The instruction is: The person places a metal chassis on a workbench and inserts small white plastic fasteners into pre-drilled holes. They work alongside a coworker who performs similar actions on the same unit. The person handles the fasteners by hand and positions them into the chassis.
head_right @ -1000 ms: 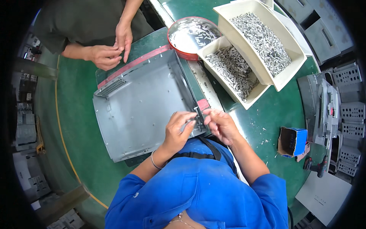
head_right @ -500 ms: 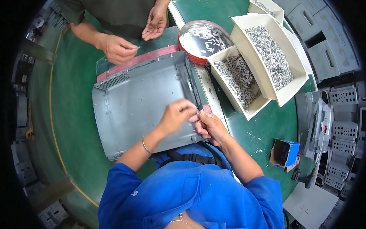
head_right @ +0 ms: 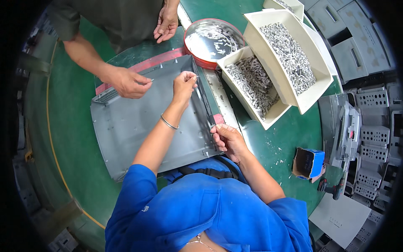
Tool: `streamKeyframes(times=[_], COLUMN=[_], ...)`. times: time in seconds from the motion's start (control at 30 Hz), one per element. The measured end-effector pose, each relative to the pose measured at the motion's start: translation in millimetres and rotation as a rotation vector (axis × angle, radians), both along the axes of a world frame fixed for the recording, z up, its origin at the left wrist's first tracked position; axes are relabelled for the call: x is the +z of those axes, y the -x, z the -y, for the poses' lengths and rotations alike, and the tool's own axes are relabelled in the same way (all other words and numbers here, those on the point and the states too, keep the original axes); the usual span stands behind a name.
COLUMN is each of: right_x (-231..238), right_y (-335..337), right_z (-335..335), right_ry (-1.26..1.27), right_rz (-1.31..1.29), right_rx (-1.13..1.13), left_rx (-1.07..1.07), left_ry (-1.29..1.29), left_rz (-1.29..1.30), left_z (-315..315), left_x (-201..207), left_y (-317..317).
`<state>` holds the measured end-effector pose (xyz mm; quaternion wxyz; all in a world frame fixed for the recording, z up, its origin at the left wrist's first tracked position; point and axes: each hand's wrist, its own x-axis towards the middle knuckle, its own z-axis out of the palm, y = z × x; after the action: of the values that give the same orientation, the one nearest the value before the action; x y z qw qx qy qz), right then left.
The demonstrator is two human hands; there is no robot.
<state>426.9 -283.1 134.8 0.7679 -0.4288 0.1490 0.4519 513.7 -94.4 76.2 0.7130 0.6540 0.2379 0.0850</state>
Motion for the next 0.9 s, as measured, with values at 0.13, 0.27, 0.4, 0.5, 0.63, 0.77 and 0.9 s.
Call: streamKeyframes(times=[0.13,0.27,0.4,0.5,0.63,0.77,0.9], right_x=[-2,0,0,-1,-2,-1,-2], right_y=[0,-1,-1,-1,0,0,-1], right_z=[2,-1,-3,-2,-1,-2,-1], right_ry=[0.012,0.007,0.005,-0.003,0.010,-0.004,-0.028], right_rz=[-0.006,-0.008,0.000,-0.002,-0.004,-0.009,-0.007], right_rx=[-0.009,0.000,0.006,-0.003,-0.006,-0.007,-0.005], left_rx=[-0.026,-0.014,-0.024,-0.039,-0.040,-0.064,-0.102], left_ry=[-0.031,-0.046,-0.020,-0.033,-0.107,-0.102,-0.046], left_rz=[-0.003,0.036,0.067,0.040,0.041,-0.007,-0.020], left_z=[-1,-2,1,1,2,3,3], left_x=[-2,-7,-8,-9,-13,-9,-14], left_y=[1,1,0,1,-3,-5,-6])
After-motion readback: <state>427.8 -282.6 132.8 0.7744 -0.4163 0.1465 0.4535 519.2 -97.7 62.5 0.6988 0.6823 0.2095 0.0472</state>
